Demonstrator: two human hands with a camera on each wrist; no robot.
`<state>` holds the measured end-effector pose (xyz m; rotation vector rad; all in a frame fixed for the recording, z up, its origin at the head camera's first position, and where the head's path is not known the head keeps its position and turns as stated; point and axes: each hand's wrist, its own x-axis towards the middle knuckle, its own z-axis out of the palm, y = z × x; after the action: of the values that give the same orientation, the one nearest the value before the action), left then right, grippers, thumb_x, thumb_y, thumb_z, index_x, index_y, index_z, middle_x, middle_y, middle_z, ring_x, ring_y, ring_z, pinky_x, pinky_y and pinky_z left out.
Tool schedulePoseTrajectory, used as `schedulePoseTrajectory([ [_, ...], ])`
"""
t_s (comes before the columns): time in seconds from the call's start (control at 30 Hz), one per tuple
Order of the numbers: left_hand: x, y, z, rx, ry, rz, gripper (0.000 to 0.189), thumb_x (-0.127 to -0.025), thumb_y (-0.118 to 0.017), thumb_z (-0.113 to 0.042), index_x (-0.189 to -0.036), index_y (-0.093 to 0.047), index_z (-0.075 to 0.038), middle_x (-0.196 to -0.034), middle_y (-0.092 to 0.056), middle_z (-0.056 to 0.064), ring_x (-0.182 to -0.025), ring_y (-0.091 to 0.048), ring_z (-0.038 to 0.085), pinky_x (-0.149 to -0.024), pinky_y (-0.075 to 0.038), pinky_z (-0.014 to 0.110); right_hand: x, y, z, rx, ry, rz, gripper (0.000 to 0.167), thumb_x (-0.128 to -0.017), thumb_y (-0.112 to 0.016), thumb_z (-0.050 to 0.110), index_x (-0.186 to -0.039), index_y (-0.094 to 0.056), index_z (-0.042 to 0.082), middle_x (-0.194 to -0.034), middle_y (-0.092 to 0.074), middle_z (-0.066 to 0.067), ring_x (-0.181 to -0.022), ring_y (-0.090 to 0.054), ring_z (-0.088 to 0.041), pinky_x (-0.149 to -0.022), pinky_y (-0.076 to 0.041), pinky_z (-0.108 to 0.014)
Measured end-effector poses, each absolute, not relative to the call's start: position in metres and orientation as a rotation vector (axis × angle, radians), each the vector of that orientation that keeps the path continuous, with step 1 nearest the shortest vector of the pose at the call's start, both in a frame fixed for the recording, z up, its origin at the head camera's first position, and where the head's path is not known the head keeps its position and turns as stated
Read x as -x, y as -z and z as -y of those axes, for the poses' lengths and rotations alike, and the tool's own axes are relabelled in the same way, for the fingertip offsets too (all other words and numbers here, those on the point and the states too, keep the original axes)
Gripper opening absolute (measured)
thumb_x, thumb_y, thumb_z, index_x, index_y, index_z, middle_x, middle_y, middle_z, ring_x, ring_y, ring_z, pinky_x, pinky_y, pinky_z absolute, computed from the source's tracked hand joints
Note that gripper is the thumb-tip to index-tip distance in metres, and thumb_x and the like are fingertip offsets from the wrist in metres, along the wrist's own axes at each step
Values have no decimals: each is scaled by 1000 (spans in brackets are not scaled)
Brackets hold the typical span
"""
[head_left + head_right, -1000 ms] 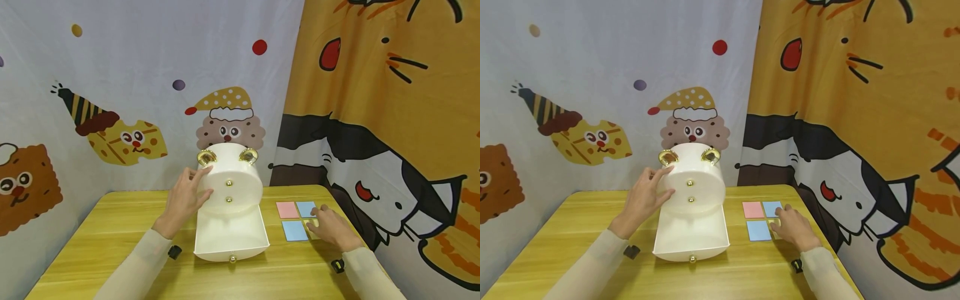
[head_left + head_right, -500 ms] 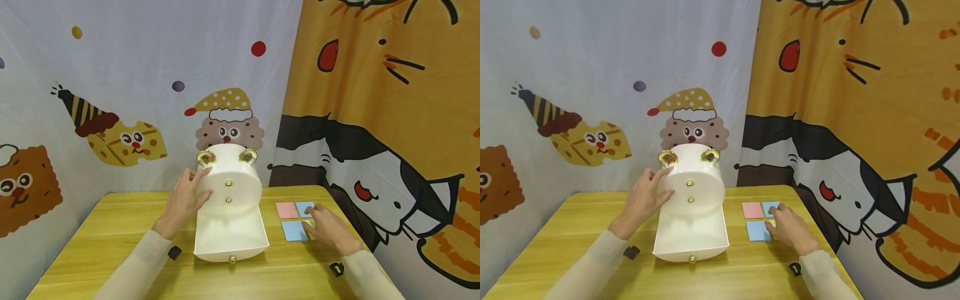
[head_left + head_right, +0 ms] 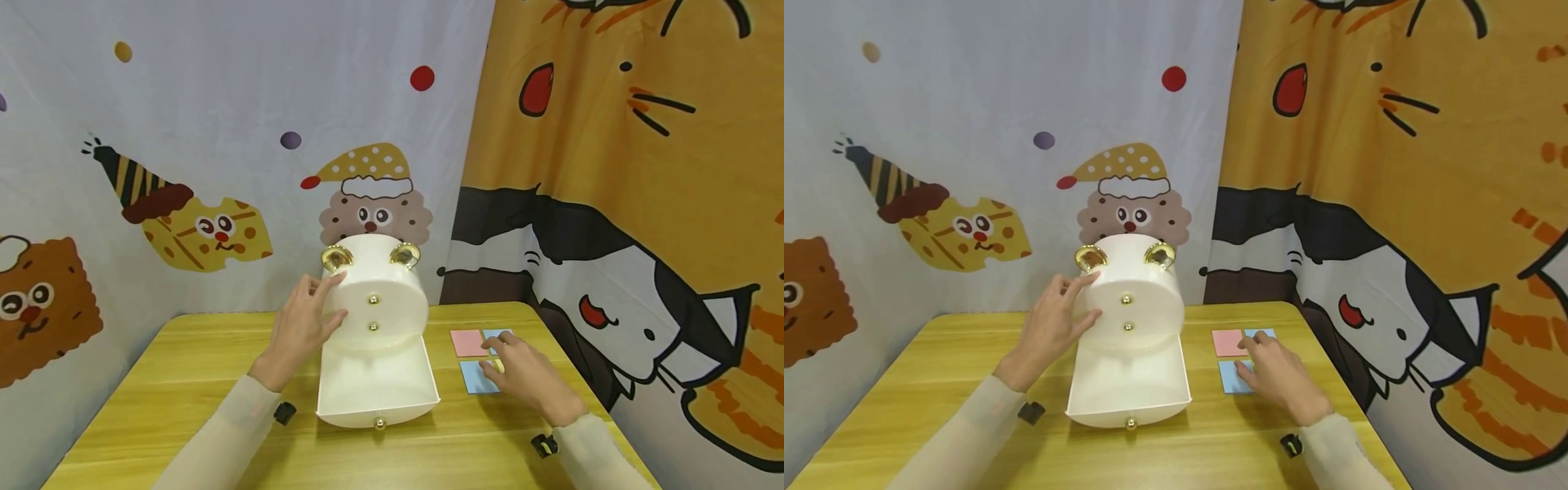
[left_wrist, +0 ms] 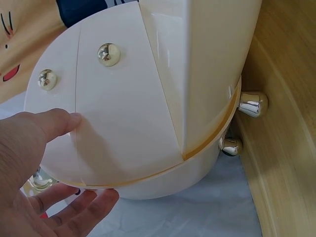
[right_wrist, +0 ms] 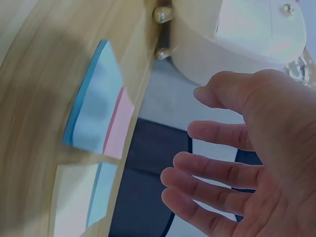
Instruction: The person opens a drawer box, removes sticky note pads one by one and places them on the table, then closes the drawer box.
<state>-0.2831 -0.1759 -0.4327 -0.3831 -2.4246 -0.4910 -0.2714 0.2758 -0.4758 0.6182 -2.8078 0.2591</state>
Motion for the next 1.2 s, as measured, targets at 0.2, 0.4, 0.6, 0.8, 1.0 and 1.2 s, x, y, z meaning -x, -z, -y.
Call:
schedulePoseTrajectory([
  [0.2, 283, 433, 176, 381, 494, 2431, 78, -99, -97, -33, -167, -60, -30, -128, -63, 18, -91, -63, 30, -61, -55, 36, 264, 469, -261, -659, -247, 2743, 32, -102, -90, 27, -130, -82, 14, -127, -79, -12, -89, -74, -19, -73, -65, -41],
  [0.4, 283, 433, 177, 382, 504, 2435, 78, -99, -97, -32, -168, -60, -29, -127, -63, 19, -92, -63, 30, -61, -54, 36, 254, 461, -248, -703, -267, 2693, 32, -101, -93, 26, -130, -82, 16, -127, -79, -10, -84, -71, -15, -69, -63, -36],
  [0.6, 283, 433, 177, 390, 509, 2428, 78, -99, -98, -32, -168, -60, -28, -127, -63, 19, -91, -62, 30, -63, -55, 37, 248, 457, -241, -744, -272, 2646, 32, -98, -95, 24, -127, -83, 18, -121, -78, -4, -77, -60, -7, -64, -55, -26],
  [0.8, 282, 432, 177, 388, 510, 2433, 78, -100, -97, -33, -168, -59, -28, -126, -62, 19, -90, -62, 30, -63, -56, 39, 243, 457, -233, -851, -291, 2531, 30, -96, -97, 20, -122, -83, 17, -120, -78, -2, -78, -64, -6, -65, -55, -22],
  [1.0, 282, 432, 177, 385, 512, 2440, 77, -101, -96, -33, -168, -59, -29, -127, -62, 19, -91, -62, 31, -64, -56, 40, 238, 457, -226, -935, -291, 2419, 31, -94, -97, 17, -121, -83, 14, -116, -77, -2, -77, -60, -6, -61, -50, -18],
  [1.2, 282, 432, 177, 396, 517, 2435, 78, -101, -96, -33, -169, -58, -28, -126, -62, 20, -91, -62, 30, -64, -56, 39, 231, 453, -216, -1018, -309, 2303, 34, -90, -98, 14, -121, -83, 15, -108, -73, 0, -69, -46, 2, -56, -40, -12],
])
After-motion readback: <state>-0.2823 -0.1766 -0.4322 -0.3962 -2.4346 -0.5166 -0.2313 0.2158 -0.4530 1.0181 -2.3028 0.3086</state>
